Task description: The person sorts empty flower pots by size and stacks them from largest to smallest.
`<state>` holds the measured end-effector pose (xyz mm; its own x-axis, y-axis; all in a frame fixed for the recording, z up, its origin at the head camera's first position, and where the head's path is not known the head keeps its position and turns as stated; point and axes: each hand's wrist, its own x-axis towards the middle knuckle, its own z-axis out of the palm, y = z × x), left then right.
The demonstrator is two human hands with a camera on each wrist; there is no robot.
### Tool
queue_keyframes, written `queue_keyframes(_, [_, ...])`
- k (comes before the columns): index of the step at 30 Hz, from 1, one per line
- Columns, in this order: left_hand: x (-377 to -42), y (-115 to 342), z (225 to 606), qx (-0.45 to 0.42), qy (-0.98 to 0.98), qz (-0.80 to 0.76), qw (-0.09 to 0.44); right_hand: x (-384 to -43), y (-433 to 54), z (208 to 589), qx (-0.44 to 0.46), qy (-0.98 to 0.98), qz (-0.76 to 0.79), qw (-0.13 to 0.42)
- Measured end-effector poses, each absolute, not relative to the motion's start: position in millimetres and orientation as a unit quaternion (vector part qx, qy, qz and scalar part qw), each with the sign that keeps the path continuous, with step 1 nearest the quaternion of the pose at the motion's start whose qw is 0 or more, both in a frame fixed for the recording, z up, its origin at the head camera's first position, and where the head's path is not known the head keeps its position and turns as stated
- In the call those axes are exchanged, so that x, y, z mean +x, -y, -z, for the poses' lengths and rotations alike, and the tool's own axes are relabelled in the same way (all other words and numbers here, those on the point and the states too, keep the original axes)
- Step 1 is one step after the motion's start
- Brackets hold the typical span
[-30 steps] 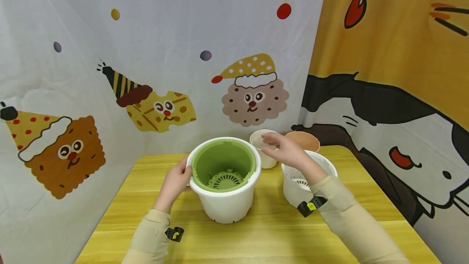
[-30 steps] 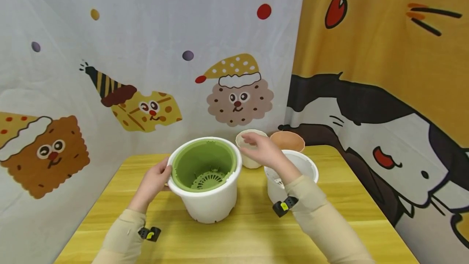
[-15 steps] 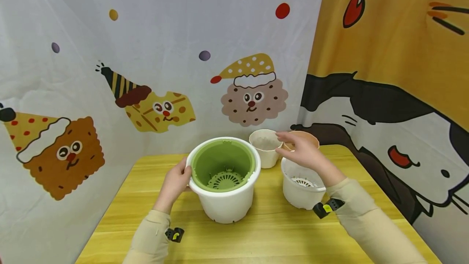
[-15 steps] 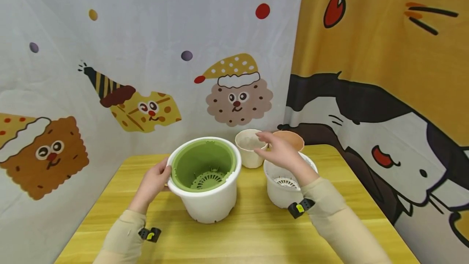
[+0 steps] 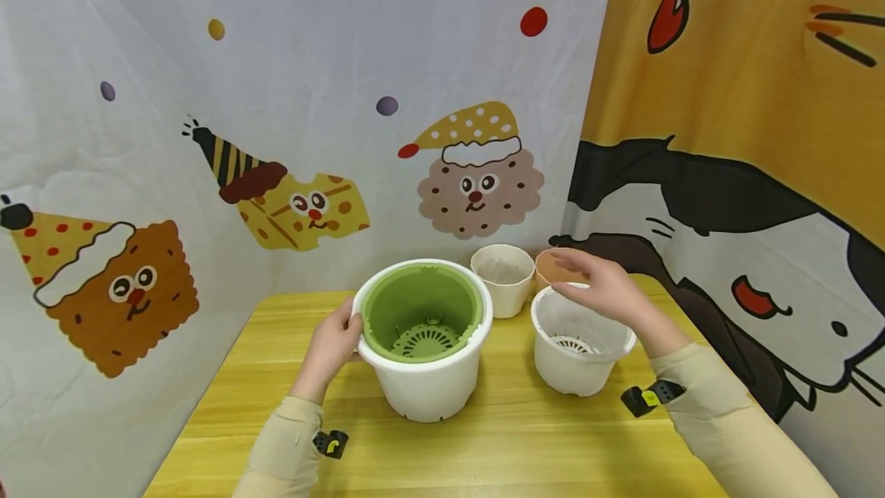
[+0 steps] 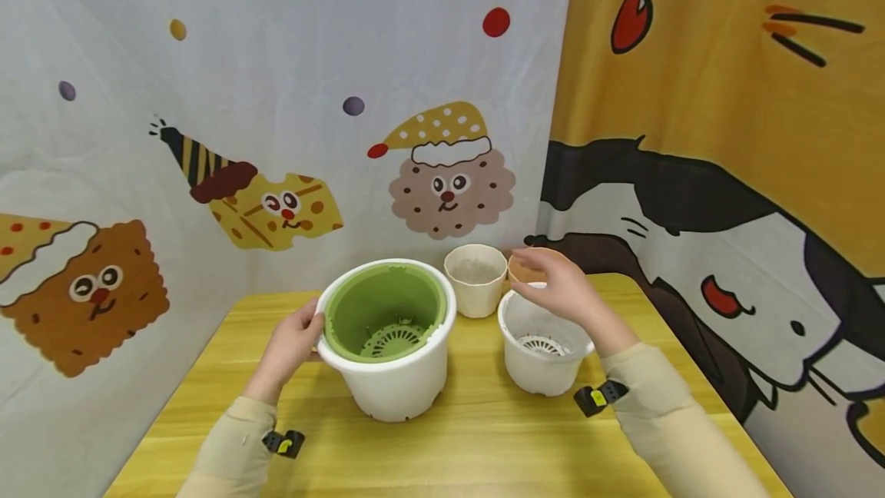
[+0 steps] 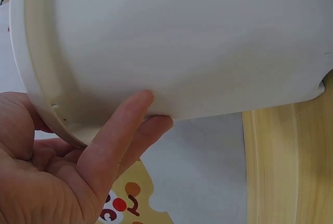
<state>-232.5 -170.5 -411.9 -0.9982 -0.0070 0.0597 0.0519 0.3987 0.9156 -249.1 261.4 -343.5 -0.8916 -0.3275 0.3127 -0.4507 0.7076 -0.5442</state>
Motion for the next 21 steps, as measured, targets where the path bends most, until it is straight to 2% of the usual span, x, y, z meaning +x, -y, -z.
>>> queue_keyframes(21, [-233.0,170.4,412.5,-0.015,0.837,0.546,0.025,-238.4,-307.9,339.5,0.147,0.959,-0.243,0.025])
